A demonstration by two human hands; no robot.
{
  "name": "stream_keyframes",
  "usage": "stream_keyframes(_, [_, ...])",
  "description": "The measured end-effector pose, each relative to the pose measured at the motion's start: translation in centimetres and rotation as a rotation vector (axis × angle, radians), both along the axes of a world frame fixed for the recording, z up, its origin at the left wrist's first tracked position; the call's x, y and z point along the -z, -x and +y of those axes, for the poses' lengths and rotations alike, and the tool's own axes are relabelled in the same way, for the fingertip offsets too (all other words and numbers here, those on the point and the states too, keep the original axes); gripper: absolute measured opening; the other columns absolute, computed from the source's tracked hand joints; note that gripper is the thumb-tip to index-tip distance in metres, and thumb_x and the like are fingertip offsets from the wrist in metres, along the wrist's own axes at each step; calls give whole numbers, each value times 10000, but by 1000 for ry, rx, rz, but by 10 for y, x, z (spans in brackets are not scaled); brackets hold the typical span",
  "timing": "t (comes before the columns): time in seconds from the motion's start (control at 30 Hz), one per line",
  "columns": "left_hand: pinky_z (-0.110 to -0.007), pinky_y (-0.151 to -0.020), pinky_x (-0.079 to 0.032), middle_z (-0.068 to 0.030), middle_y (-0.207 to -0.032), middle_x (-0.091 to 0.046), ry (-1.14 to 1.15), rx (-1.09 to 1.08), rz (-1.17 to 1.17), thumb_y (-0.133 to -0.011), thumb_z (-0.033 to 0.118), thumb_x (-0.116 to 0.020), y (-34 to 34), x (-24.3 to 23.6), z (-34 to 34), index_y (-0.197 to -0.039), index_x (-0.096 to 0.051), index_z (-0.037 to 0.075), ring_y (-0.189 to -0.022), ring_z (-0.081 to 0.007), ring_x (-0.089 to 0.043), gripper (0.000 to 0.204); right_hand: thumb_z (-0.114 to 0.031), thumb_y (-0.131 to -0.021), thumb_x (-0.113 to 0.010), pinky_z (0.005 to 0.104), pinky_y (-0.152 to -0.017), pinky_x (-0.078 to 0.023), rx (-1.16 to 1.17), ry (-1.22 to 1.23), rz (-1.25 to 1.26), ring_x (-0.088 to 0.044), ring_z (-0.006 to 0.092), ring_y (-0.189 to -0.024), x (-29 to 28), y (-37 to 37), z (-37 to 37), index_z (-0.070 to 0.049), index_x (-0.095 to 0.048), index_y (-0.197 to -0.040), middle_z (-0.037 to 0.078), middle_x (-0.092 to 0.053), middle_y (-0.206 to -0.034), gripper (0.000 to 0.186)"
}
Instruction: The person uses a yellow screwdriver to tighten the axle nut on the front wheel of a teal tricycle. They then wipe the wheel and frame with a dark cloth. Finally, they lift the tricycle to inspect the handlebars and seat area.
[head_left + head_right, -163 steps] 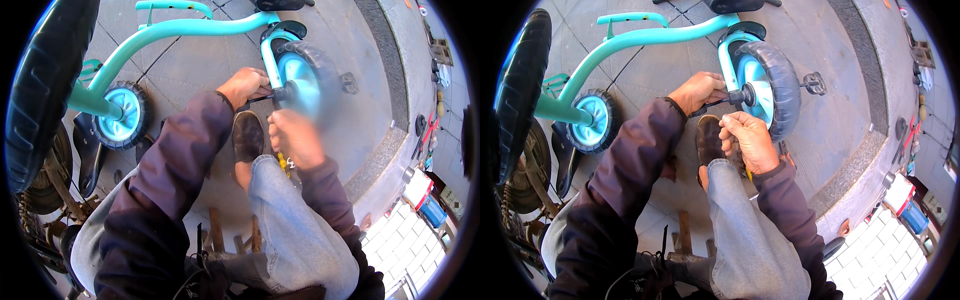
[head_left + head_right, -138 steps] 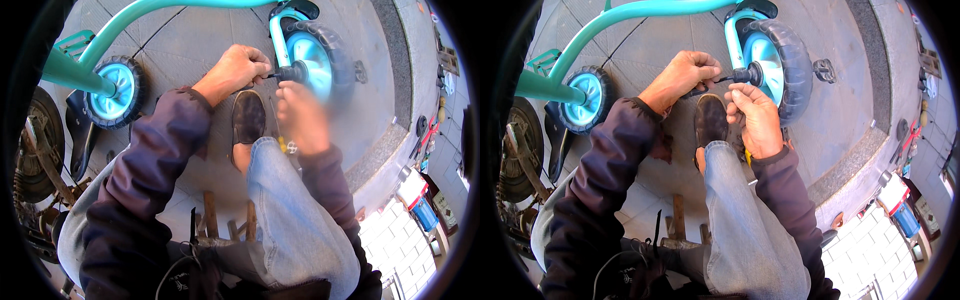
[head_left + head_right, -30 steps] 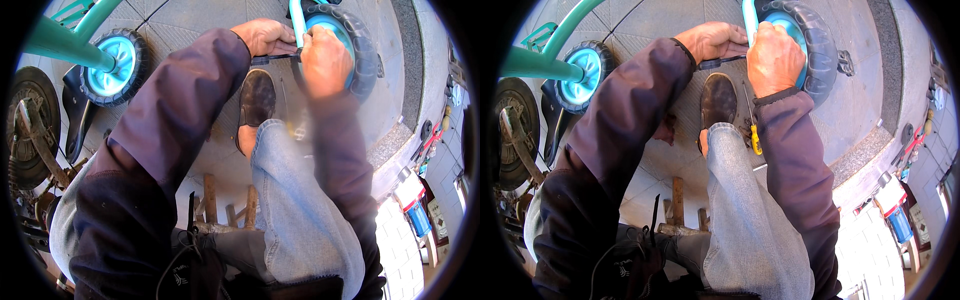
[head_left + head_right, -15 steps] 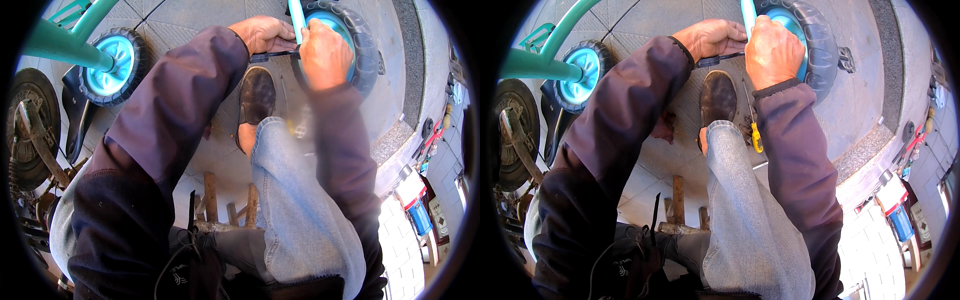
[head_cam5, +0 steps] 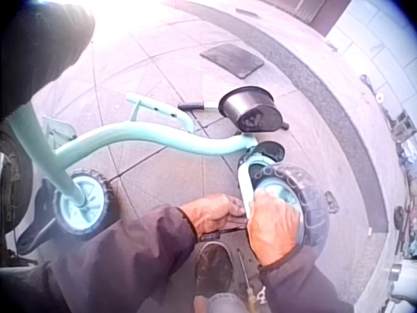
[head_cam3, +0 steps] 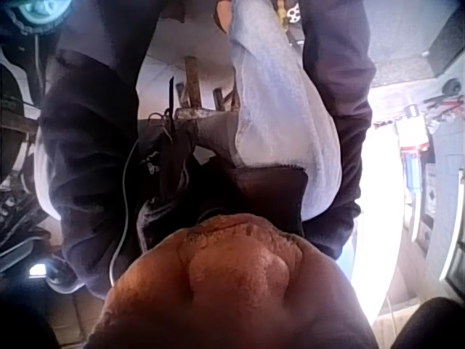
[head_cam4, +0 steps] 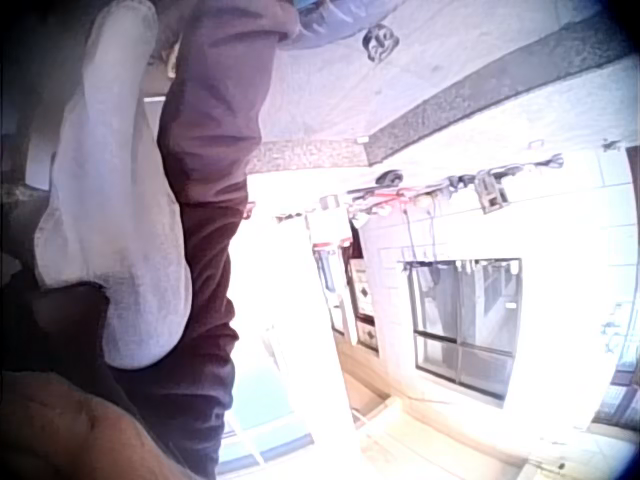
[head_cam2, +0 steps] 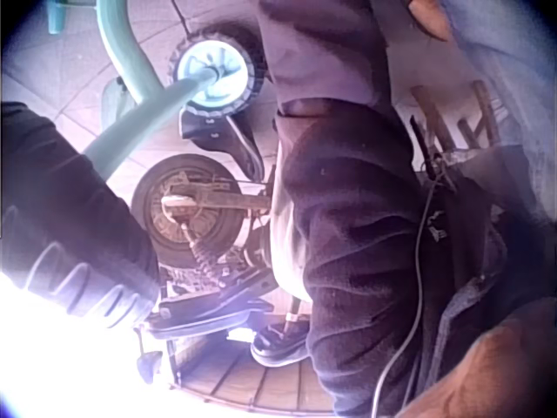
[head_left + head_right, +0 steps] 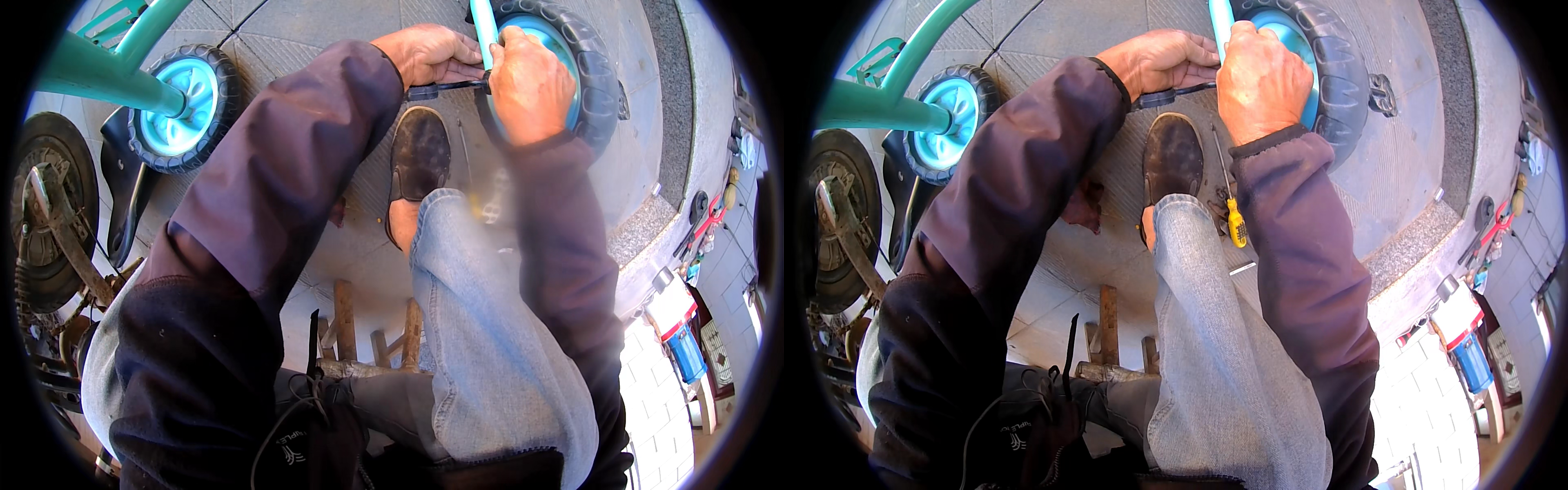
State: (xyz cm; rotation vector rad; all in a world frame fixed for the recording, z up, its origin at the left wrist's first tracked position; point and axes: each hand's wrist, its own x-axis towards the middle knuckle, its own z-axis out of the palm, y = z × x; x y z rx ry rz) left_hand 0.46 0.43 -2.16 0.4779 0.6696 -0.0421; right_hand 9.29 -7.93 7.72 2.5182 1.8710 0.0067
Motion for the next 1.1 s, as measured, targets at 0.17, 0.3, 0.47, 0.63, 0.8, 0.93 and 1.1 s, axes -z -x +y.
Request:
stream_keyframes(0.17, [-297, -906, -512, -110, -1059, -634, -20, 15, -15, -898, 36, -535, 1, 1, 0, -1102, -550, -37, -982, -193, -642, 218, -95, -691, -692, 457, -621, -497, 10, 14, 25, -637, 363, -724, -3, 2, -2, -40, -569, -828, 143, -611, -784, 193])
stream_keyframes(0.3, [-299, -884, -522, -116, -1020, -645, -69, 28, 10, -887, 35, -549, 2, -4, 1, -1062, -569, -38, -951, -197, -653, 191, -101, -692, -692, 452, -619, -499, 8, 2, 26, -639, 359, -723, -3, 1, -1, -40, -567, -823, 140, -613, -786, 192])
stream_keyframes(0.47, [-298, -854, -533, -120, -980, -652, -132, 2, 7, -872, 33, -571, 4, -5, -1, -999, -585, -34, -909, -194, -663, 144, -116, -707, -677, 443, -618, -502, -7, 21, -31, -644, 347, -714, 3, -1, 0, -42, -566, -820, 134, -617, -778, 175])
stream_keyframes(0.63, [-295, -852, -534, -120, -967, -653, -175, -17, 8, -865, 31, -577, 5, -8, -4, -994, -589, -36, -903, -188, -663, 145, -128, -732, -653, 449, -617, -502, -14, 34, -34, -645, 345, -707, 2, -2, 1, -44, -566, -817, 134, -615, -766, 148])
stream_keyframes(0.8, [-285, -850, -533, -115, -963, -654, -197, -37, 2, -864, 37, -579, 6, -7, -5, -1003, -589, -38, -899, -181, -662, 158, -126, -733, -647, 453, -619, -502, -28, -29, 3, -643, 349, -701, 5, -5, -1, -42, -559, -821, 137, -612, -761, 150])
stream_keyframes(0.93, [-283, -849, -533, -113, -969, -654, -200, -22, -14, -863, 42, -582, 6, -4, -5, -1008, -589, -36, -898, -178, -660, 165, -166, -783, -621, 461, -626, -487, -8, 6, -1, -631, 362, -723, 3, -3, -1, -40, -559, -824, 140, -618, -783, 147])
stream_keyframes(1.1, [-283, -847, -531, -108, -962, -655, -178, -14, -18, -859, 40, -586, 5, -7, -4, -996, -593, -32, -893, -173, -661, 156, -248, -878, -577, 484, -644, -455, 68, 76, -45, -609, 386, -773, 7, 1, 2, -40, -537, -816, 141, -621, -812, 221])
